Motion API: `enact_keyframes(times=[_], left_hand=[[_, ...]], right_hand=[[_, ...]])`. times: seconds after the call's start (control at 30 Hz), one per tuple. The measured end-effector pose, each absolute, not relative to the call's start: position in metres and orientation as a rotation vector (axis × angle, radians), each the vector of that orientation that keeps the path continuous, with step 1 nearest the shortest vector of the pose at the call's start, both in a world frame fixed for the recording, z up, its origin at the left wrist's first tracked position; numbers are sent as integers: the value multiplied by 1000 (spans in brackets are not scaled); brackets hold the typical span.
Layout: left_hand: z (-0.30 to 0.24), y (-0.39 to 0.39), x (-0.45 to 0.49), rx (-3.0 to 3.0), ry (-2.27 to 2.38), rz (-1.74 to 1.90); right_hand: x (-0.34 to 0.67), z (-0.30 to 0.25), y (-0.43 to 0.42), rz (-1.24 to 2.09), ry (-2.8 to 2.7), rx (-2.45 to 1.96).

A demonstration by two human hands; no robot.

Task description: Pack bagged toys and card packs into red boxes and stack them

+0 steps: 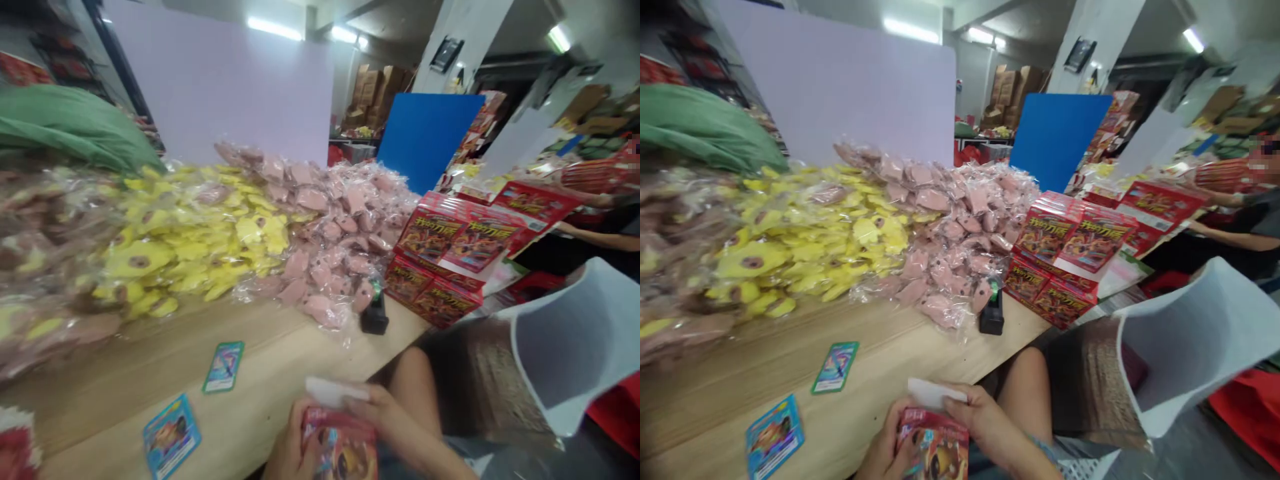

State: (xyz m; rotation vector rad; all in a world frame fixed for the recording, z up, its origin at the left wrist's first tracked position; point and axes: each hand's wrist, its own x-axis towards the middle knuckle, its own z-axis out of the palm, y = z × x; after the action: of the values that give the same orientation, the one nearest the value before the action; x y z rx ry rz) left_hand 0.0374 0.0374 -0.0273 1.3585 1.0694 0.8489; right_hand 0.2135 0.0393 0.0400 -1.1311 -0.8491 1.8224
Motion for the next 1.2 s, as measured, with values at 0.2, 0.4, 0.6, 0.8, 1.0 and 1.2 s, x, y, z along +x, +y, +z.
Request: enact_keyframes(times=[0.2,0.4,0.6,0.8,1.0,1.2], left_hand=[[-46,27,37,1237,1024,876],[-22,20,22,1466,945,742],[-19,16,13,1474,879,741],[-13,19,14,1460,820,706],[-7,20,18,1561,817,659],[-10,16,14,1553,859,666]], right_hand=[[213,61,47,1699,-1618,-1208],[204,65,40,1652,-1646,-1296],[207,72,33,1632,-1919,-1285],[212,66,26,1551,-1792,-1370],[219,60,24,1477,-1864,-1351],[215,60,31,1406,-1942,-1404]])
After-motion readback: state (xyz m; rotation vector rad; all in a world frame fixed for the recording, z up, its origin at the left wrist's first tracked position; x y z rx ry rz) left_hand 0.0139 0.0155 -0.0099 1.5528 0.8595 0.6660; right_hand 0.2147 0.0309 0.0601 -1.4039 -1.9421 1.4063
